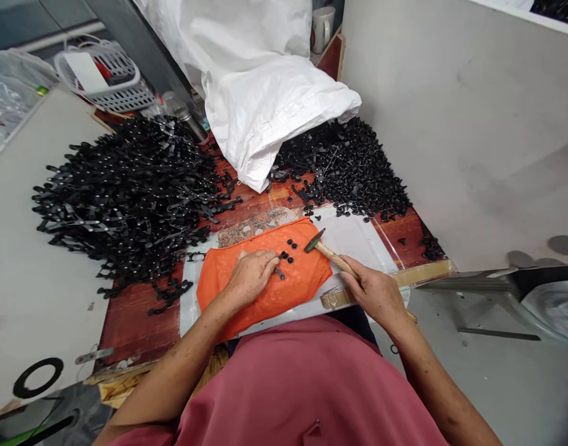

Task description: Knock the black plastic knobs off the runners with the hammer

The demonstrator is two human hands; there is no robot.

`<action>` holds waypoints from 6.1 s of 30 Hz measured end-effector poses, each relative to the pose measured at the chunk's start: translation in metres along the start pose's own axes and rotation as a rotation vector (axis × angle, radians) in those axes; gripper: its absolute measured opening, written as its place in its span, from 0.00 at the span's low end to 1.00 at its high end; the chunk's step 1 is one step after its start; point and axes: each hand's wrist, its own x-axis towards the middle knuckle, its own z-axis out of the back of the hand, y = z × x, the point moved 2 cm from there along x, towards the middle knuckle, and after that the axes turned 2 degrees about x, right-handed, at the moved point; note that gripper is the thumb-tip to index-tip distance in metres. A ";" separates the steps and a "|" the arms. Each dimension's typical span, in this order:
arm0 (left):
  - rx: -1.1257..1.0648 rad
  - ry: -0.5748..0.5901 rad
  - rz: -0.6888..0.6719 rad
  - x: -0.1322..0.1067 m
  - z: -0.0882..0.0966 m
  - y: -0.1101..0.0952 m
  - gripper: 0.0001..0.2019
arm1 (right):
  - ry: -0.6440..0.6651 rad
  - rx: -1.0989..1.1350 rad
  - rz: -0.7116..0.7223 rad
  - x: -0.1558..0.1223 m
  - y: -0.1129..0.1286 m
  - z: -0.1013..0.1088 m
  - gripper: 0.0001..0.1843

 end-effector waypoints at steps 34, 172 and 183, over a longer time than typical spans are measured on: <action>-0.066 -0.049 -0.005 -0.002 -0.003 0.005 0.16 | 0.063 0.128 -0.017 0.000 0.000 0.007 0.22; 0.227 0.183 -0.543 -0.015 0.059 -0.004 0.19 | 0.033 -0.175 0.205 -0.030 0.028 0.015 0.27; 0.256 0.169 -0.588 -0.017 0.071 -0.003 0.15 | 0.059 0.104 0.110 -0.035 0.013 0.010 0.26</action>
